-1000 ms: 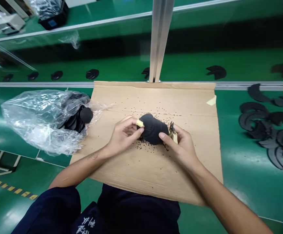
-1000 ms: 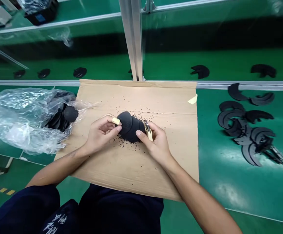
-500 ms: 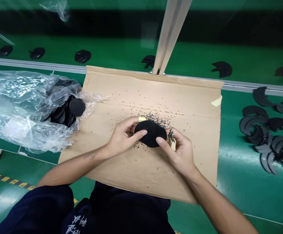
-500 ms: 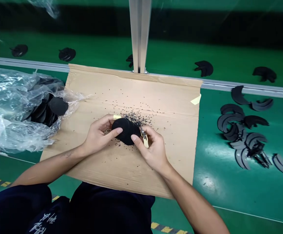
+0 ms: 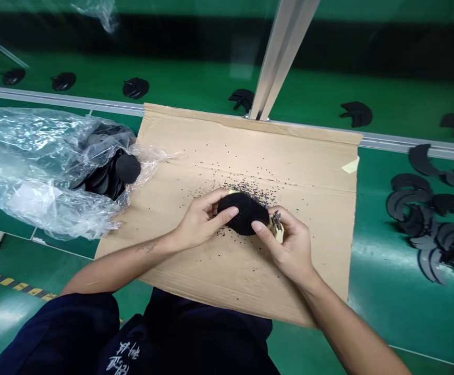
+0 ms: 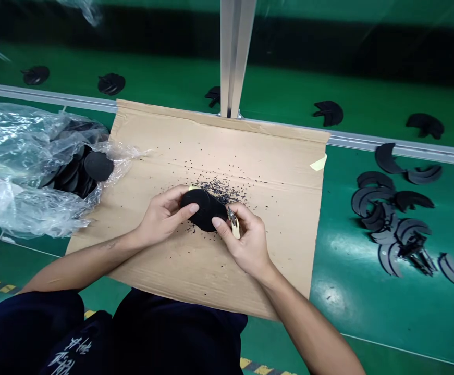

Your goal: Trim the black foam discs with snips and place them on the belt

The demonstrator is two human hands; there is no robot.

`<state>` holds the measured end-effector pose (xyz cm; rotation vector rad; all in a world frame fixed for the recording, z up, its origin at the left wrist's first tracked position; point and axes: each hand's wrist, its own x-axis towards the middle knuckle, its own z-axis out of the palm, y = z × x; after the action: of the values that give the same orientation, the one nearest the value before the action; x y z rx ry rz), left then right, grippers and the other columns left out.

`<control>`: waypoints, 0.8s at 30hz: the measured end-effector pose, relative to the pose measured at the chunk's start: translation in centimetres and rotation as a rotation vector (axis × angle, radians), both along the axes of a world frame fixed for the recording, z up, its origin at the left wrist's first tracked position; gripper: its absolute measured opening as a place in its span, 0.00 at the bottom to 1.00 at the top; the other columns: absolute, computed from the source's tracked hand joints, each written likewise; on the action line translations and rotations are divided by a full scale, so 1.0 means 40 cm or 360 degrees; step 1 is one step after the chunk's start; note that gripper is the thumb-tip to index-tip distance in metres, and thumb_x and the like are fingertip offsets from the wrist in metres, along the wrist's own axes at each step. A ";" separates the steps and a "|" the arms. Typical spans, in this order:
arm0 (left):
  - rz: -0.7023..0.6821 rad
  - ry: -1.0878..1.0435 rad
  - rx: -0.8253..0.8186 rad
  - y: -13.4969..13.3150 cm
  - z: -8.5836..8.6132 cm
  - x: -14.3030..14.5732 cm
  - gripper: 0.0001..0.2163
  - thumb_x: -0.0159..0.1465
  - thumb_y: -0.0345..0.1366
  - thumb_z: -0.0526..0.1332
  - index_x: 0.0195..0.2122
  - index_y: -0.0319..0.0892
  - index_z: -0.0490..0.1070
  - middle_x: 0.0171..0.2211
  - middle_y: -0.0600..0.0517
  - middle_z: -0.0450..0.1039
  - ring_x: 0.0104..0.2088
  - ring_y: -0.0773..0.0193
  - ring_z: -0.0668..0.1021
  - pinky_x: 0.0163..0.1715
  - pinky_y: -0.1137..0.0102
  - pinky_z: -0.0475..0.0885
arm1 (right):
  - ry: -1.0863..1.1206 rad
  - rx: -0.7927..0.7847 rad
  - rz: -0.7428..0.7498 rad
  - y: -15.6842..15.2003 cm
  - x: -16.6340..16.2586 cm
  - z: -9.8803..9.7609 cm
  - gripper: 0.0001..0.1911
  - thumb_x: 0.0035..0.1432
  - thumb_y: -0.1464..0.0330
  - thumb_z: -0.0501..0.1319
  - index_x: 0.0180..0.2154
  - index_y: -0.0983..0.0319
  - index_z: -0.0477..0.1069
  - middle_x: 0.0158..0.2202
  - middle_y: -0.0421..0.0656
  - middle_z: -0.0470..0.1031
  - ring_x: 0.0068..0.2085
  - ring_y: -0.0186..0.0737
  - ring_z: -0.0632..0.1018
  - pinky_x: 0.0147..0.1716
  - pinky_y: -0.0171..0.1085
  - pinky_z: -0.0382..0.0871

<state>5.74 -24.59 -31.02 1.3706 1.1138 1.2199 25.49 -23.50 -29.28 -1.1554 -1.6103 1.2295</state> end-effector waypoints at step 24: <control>-0.0247 0.0399 0.0852 0.007 0.023 -0.028 0.15 0.67 0.36 0.67 0.54 0.41 0.75 0.42 0.44 0.82 0.43 0.63 0.83 0.42 0.68 0.80 | -0.0140 0.1077 0.0217 0.005 0.025 -0.041 0.12 0.61 0.76 0.63 0.45 0.59 0.72 0.36 0.46 0.81 0.34 0.42 0.81 0.32 0.42 0.77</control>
<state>4.62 -24.33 -30.08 2.0212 0.8522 1.3097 26.48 -23.31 -30.92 -0.6793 -1.9793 0.6194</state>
